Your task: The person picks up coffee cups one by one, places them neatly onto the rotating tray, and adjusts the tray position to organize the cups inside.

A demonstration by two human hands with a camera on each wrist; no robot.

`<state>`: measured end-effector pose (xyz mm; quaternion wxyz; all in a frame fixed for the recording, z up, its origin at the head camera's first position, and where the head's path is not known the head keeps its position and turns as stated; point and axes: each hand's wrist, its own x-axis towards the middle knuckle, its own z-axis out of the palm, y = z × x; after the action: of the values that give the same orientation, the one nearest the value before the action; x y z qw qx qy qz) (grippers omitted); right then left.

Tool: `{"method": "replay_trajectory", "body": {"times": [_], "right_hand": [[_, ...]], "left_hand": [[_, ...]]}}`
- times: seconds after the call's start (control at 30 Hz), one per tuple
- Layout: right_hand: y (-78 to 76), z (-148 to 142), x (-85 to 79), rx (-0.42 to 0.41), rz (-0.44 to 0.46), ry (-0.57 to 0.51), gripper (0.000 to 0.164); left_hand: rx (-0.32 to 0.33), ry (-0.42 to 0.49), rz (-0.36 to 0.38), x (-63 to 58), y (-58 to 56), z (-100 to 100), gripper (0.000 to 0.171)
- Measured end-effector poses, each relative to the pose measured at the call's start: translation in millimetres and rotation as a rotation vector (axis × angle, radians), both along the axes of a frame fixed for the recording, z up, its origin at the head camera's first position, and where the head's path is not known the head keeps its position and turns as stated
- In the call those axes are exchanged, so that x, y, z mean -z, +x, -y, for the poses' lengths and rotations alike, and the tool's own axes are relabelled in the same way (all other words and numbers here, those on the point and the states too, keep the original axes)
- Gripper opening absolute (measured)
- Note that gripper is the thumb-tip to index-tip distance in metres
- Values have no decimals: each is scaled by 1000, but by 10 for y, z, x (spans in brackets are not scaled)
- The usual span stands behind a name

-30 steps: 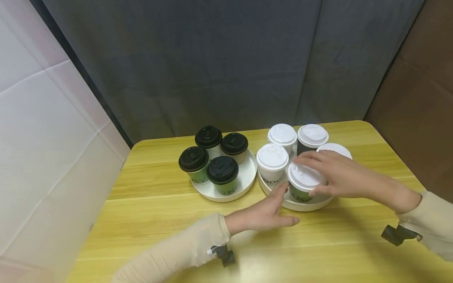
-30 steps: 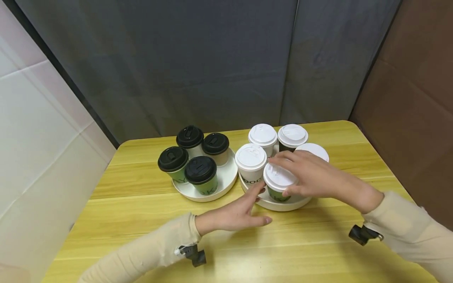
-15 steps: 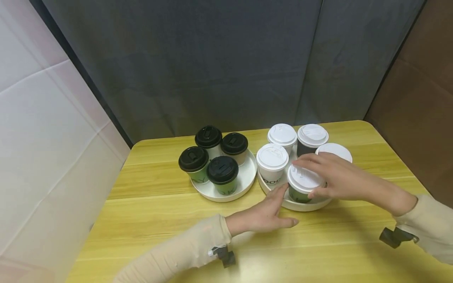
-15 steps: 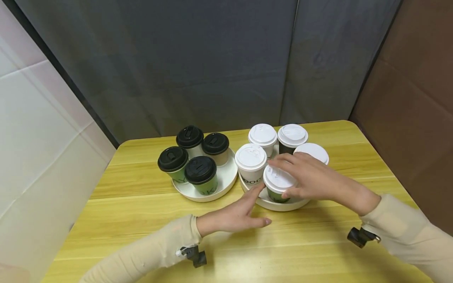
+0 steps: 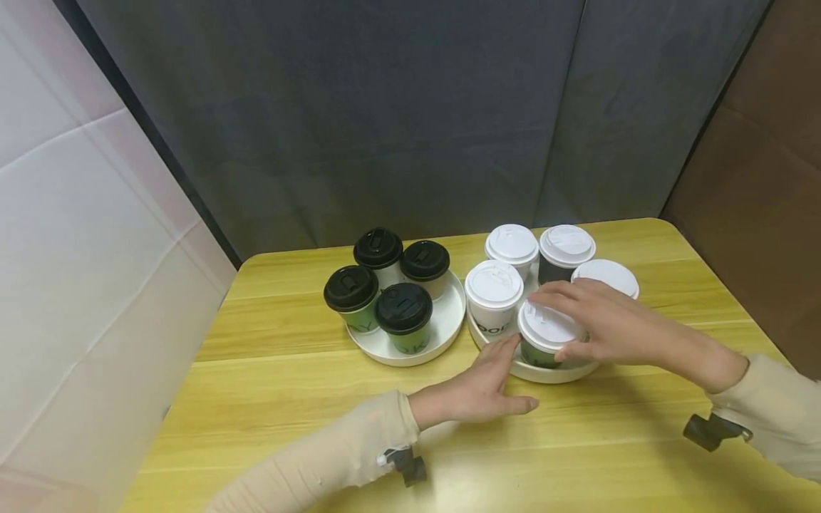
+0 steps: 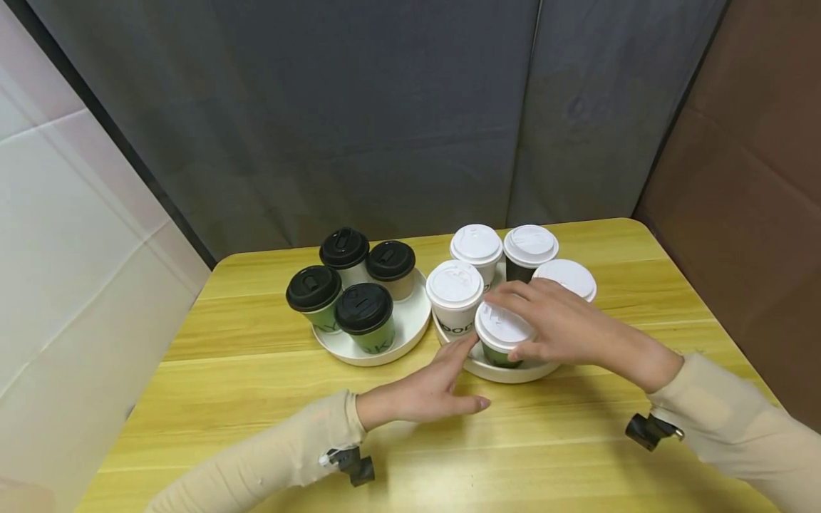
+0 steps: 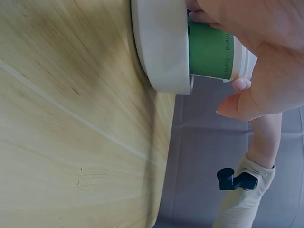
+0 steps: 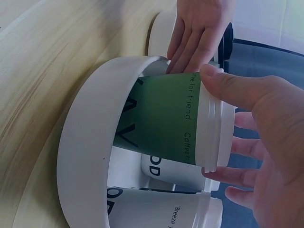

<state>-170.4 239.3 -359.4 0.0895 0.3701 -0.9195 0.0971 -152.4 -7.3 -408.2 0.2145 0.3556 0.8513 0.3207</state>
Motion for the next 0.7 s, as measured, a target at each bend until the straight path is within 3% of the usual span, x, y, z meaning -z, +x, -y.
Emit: {"method": "replay_trajectory", "body": {"times": [0.7], "right_hand": [[-6, -12, 8, 22, 17, 4, 87]], "left_hand": [[-4, -31, -52, 7, 0, -14, 95]]}}
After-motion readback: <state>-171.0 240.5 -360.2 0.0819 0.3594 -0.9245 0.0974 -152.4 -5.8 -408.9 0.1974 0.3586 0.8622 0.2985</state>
